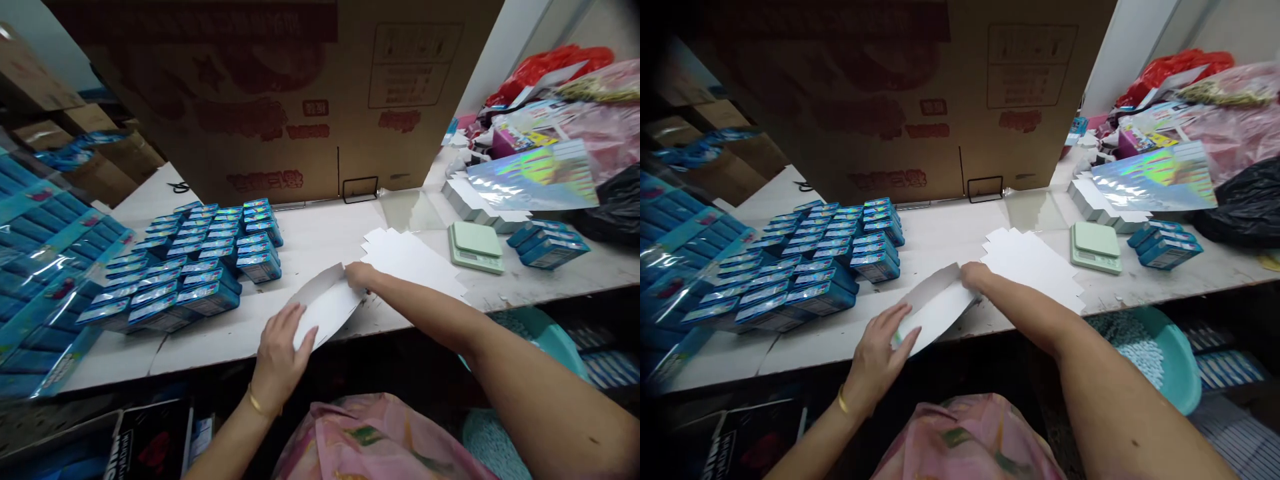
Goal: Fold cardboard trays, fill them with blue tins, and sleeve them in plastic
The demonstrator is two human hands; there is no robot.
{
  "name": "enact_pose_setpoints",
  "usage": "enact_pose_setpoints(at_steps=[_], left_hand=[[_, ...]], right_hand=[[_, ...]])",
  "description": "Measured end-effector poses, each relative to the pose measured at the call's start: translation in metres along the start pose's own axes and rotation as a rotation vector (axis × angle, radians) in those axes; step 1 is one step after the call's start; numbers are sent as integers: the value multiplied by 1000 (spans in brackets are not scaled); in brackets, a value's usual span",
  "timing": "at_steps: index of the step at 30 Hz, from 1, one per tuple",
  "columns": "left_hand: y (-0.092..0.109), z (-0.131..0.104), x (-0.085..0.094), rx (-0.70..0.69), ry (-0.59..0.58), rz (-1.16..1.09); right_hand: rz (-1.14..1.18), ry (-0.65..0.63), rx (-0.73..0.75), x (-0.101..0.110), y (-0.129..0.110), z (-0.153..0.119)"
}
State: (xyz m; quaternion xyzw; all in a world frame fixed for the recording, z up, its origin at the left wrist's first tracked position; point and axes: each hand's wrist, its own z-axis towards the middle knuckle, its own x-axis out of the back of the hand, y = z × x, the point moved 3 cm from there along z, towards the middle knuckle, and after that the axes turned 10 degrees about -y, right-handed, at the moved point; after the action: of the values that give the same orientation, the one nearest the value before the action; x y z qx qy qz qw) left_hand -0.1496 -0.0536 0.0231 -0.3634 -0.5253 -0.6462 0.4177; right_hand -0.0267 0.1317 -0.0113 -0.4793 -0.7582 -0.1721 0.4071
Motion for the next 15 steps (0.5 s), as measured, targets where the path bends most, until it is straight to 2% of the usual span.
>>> enact_pose_setpoints(at_steps=[2, 4, 8, 10, 12, 14, 15], left_hand=[[12, -17, -11, -83, -3, 89], [15, -21, -29, -106, -23, 203], [-8, 1, -58, -66, -68, 342], [-21, 16, -65, -73, -127, 363], [-30, 24, -67, -87, -175, 373], [-33, 27, -69, -88, -210, 379], [-33, 26, -69, -88, -229, 381]], right_hand=[[62, -32, -103, -4, 23, -2], [110, -61, -171, -10, 36, -5], [168, -64, -224, -9, 43, -17], [166, 7, -227, -5, 40, -33], [93, 211, -113, -4, 27, -54], [-70, 417, 131, -14, 7, -73], [-161, 472, 246, -24, -4, -79]])
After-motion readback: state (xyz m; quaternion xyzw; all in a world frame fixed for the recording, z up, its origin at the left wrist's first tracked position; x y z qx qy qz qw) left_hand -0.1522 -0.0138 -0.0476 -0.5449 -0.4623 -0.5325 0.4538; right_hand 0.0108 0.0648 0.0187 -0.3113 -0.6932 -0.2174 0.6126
